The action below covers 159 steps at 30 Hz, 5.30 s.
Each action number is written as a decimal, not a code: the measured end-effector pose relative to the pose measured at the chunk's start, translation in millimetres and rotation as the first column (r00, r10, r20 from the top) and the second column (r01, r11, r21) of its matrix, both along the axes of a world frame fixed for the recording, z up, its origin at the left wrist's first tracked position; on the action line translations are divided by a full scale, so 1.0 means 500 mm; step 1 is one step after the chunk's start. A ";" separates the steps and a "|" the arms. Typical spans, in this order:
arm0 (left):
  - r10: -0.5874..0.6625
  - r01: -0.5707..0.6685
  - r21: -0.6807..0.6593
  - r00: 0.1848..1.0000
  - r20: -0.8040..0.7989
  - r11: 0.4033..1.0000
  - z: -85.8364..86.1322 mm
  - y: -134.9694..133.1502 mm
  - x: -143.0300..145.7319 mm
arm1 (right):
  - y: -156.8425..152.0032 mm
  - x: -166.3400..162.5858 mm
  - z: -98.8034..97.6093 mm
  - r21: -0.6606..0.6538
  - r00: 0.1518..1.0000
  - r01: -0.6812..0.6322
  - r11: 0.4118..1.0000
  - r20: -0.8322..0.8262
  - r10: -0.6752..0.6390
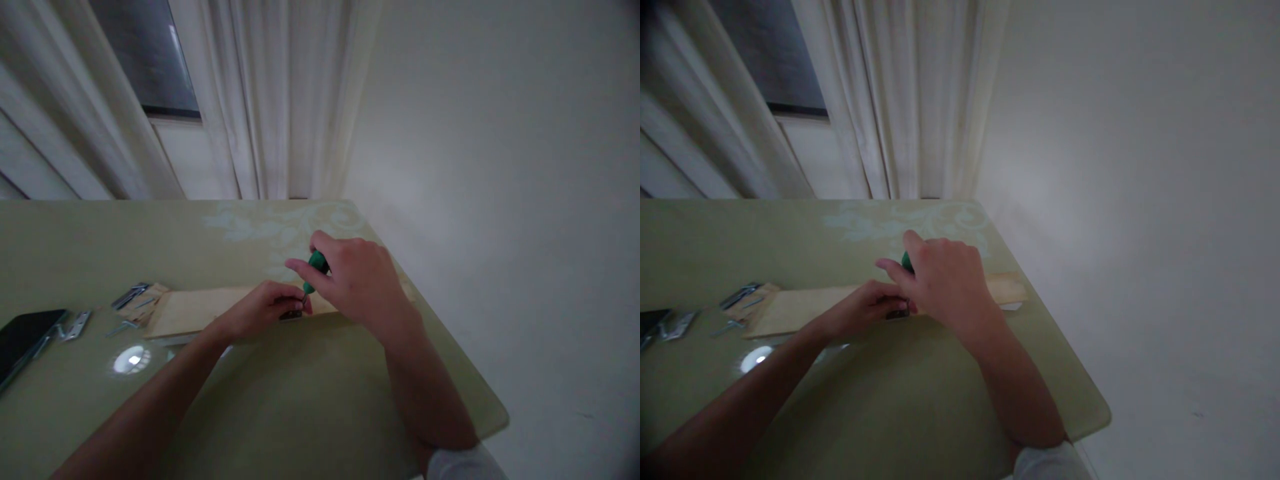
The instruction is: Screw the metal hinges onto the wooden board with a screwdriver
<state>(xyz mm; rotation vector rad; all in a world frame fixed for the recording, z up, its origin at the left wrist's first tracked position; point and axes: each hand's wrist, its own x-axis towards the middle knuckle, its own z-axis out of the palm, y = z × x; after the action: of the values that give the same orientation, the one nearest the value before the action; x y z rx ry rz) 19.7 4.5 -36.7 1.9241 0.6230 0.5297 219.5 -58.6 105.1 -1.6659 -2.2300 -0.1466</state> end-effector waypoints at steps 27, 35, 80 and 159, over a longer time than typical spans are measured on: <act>0.118 -0.105 -0.145 0.989 0.085 0.984 0.007 -0.009 0.011 | 0.000 0.007 -0.004 -0.060 0.966 -0.244 0.968 -0.100 0.237; 0.104 -0.098 -0.061 0.989 0.101 0.993 0.008 -0.014 0.014 | -0.002 0.002 -0.001 -0.013 0.971 -0.220 0.976 -0.098 0.217; 0.121 -0.088 -0.164 0.971 0.206 0.982 0.004 -0.010 0.013 | 0.012 0.002 -0.014 0.107 0.986 -0.123 0.987 -0.100 0.134; 0.182 -0.194 0.102 0.977 0.114 0.976 0.050 -0.023 0.008 | -0.008 0.005 0.000 0.051 0.959 -0.272 0.961 -0.061 0.275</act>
<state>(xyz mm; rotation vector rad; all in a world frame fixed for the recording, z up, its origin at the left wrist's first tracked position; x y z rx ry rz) 23.7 -7.2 -11.7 1.9388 0.7253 0.7947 221.8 -62.5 105.3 -1.3032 -2.3604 -0.0649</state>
